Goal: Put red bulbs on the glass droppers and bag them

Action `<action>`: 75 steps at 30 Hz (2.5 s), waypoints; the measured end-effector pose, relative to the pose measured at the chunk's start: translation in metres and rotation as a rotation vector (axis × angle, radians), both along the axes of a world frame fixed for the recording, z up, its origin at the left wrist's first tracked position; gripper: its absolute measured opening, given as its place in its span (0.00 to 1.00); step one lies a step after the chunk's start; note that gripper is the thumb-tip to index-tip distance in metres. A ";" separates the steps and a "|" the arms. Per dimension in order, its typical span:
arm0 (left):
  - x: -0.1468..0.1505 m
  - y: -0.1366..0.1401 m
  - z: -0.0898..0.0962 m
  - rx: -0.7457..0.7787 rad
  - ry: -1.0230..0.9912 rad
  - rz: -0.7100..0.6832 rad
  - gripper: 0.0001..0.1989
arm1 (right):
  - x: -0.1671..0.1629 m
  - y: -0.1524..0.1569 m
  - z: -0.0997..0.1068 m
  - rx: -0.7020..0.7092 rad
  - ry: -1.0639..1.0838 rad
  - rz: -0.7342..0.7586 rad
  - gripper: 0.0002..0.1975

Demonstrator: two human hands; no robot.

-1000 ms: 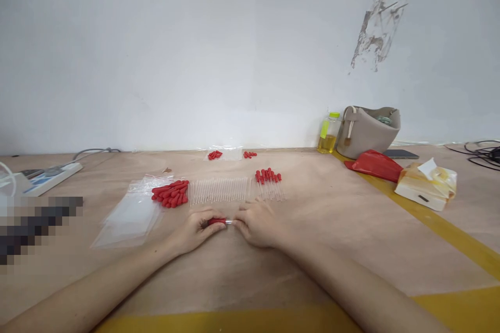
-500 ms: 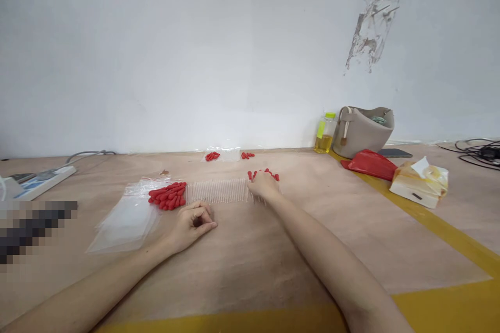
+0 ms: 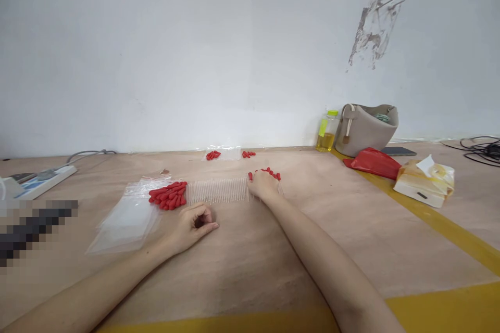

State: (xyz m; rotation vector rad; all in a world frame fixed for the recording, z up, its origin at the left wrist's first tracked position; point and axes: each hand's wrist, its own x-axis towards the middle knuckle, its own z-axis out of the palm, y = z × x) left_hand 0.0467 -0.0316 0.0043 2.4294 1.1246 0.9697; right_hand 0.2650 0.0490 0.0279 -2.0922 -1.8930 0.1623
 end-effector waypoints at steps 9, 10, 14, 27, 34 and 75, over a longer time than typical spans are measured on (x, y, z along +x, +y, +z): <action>0.001 -0.003 0.004 -0.036 0.014 -0.014 0.07 | -0.011 -0.001 -0.004 -0.049 -0.023 0.004 0.13; 0.002 -0.003 0.004 -0.026 0.018 -0.008 0.07 | -0.012 -0.001 -0.004 -0.058 -0.024 0.007 0.13; 0.002 -0.003 0.003 -0.002 0.038 -0.008 0.08 | -0.016 -0.004 -0.001 -0.088 -0.029 0.027 0.12; 0.002 -0.003 0.002 -0.018 0.046 0.025 0.06 | -0.007 -0.035 0.016 0.030 0.011 0.184 0.14; 0.003 -0.003 0.005 -0.029 0.099 -0.034 0.06 | 0.010 -0.071 -0.019 0.412 0.090 0.641 0.14; -0.070 0.022 0.063 0.066 -0.051 0.237 0.11 | 0.013 -0.077 -0.037 0.472 0.121 0.641 0.05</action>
